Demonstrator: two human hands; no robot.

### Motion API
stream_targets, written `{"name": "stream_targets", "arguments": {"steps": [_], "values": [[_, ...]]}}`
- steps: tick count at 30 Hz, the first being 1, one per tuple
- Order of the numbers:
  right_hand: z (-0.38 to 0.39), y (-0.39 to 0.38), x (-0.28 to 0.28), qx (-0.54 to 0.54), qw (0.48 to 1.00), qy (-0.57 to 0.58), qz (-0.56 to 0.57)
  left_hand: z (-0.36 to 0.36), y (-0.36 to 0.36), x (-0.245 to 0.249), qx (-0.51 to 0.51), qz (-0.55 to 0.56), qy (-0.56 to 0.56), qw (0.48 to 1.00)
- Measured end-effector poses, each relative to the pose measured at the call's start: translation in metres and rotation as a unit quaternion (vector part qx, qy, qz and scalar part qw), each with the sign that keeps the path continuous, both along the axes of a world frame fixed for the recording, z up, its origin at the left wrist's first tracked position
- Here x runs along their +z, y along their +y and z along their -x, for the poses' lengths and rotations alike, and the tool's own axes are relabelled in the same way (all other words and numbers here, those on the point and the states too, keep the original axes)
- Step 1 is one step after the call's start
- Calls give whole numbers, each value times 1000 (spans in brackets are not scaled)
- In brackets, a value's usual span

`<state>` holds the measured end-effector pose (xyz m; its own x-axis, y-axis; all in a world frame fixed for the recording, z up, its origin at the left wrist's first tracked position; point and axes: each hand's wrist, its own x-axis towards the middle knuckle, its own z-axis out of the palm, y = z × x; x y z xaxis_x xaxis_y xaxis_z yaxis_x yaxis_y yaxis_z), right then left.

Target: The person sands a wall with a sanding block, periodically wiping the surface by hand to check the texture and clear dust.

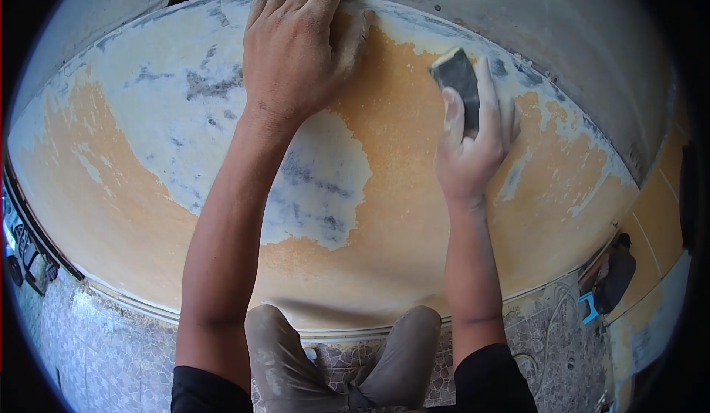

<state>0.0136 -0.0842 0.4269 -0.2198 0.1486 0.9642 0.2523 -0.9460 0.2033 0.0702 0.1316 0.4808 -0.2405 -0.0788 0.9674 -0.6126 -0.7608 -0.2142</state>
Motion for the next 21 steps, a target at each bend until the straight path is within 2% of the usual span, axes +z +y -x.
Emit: {"name": "stream_targets", "arguments": {"steps": [3,5,8,9,11,14,16,19,21], "values": [[-10,7,21,25,999,-25,-1,-9,1,1,-3,-12,-8,1000],[-10,7,-28,-42,999,-12,5,-14,3,1,-13,-5,-19,1000],[0,4,-136,-49,997,36,54,-14,4,0,-21,-1,-22,1000],[9,7,-146,-51,994,60,76,-13,4,1,-15,-3,-25,1000],[8,-11,-142,-21,995,65,79,-11,4,2,-7,-2,-26,1000],[3,-20,-45,-14,1000,22,-2,8,4,6,-64,-20,26,997],[0,-23,10,57,997,19,-54,4,1,5,-89,-5,7,996],[-5,-18,-4,21,999,12,-30,3,1,3,-90,-2,26,996],[3,-9,-73,-59,996,44,53,4,1,2,-79,-1,22,997]]}}
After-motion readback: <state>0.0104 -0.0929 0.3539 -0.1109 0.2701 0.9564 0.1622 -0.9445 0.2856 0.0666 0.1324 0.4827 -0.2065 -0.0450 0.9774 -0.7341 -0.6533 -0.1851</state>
